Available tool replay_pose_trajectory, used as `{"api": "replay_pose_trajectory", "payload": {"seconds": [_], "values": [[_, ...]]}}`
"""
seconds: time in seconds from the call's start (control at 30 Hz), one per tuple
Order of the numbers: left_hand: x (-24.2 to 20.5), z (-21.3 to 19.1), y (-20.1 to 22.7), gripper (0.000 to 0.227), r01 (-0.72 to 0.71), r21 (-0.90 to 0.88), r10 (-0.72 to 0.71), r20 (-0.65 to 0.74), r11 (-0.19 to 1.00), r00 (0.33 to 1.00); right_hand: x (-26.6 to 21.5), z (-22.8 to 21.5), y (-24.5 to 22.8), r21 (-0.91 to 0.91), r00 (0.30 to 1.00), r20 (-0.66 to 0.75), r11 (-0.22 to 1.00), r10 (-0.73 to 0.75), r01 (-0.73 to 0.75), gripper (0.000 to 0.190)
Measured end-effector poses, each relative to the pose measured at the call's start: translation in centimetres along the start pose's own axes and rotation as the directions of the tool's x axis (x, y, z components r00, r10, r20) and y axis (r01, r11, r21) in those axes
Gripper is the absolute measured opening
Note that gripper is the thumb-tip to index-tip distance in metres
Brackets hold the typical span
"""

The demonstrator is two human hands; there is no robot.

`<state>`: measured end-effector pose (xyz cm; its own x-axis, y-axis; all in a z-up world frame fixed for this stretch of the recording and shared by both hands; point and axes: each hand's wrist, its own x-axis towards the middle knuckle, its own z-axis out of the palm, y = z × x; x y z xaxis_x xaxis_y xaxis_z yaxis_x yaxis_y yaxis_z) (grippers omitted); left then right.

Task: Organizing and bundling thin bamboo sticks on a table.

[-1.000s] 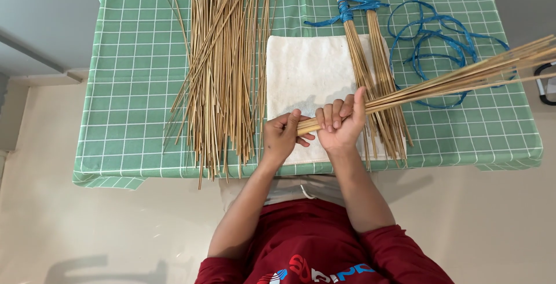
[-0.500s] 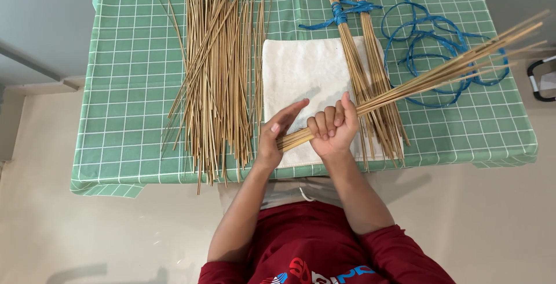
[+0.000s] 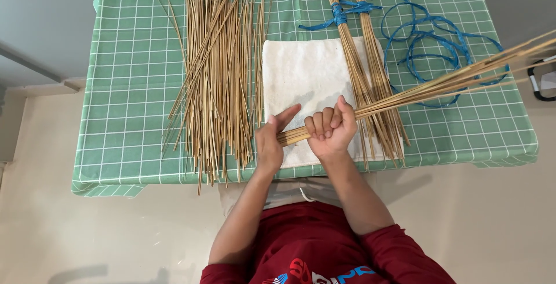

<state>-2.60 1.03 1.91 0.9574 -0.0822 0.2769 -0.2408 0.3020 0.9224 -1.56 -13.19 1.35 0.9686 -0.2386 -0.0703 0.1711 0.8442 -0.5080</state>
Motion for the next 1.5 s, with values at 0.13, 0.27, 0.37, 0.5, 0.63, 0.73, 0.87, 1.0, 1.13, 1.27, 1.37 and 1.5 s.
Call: {"api": "replay_pose_trajectory", "payload": {"seconds": [0.13,0.27,0.37,0.5,0.63,0.73,0.87,1.0,1.13,1.27,1.37,1.5], "values": [[0.6,0.2,-1.3,0.076,0.008,-0.085,-0.014,-0.073,0.996,0.997,0.4,0.1,-0.6,0.0,1.0,-0.006,1.0,-0.01,0.01,0.058],[0.9,0.3,-0.9,0.086,-0.135,-0.153,0.127,-0.066,0.979,0.99,0.7,0.1,-1.2,-0.005,0.999,-0.002,0.999,-0.044,0.044,0.057],[0.7,1.1,-1.1,0.084,-0.151,-0.191,0.15,-0.022,0.97,0.989,0.5,0.2,-0.8,0.001,0.999,-0.009,0.999,-0.042,0.042,0.057],[0.9,1.6,-1.3,0.087,-0.128,-0.272,0.145,0.043,0.954,0.989,0.8,-0.6,-0.8,0.016,0.998,0.023,0.999,-0.053,0.052,0.055],[1.0,1.6,-1.3,0.085,-0.133,-0.306,0.158,0.056,0.943,0.986,1.1,-1.5,-1.2,-0.003,0.999,0.023,0.999,-0.049,0.049,0.055],[0.9,1.2,-1.8,0.084,-0.141,-0.299,0.171,0.076,0.944,0.982,1.4,-2.2,-1.8,-0.005,0.998,0.021,0.998,-0.058,0.058,0.054],[0.6,0.7,-3.3,0.081,-0.159,-0.312,0.159,-0.028,0.936,0.987,1.9,-3.1,-2.5,0.0,0.996,0.023,0.996,-0.091,0.091,0.052],[-0.1,2.2,-2.5,0.073,-0.153,-0.229,0.128,-0.123,0.961,0.984,0.7,-2.4,-0.2,-0.01,0.997,0.019,0.997,-0.081,0.081,0.05],[-0.4,2.0,-3.0,0.072,-0.101,-0.316,0.059,-0.139,0.943,0.989,0.1,-1.8,-0.5,-0.017,0.997,0.023,0.997,-0.071,0.072,0.049],[0.0,2.1,-2.0,0.087,0.031,-0.239,-0.078,-0.19,0.971,0.979,0.7,-1.7,-0.4,-0.019,0.997,0.021,0.997,-0.072,0.072,0.049],[-0.3,2.3,-2.2,0.092,0.094,-0.23,-0.145,-0.217,0.969,0.965,0.7,-2.3,-0.4,-0.03,0.998,0.019,0.997,-0.065,0.065,0.048],[-0.6,2.4,-3.1,0.089,0.125,-0.249,-0.182,-0.219,0.96,0.959,0.7,-2.5,-0.5,-0.046,0.998,0.027,0.997,-0.061,0.062,0.048]]}}
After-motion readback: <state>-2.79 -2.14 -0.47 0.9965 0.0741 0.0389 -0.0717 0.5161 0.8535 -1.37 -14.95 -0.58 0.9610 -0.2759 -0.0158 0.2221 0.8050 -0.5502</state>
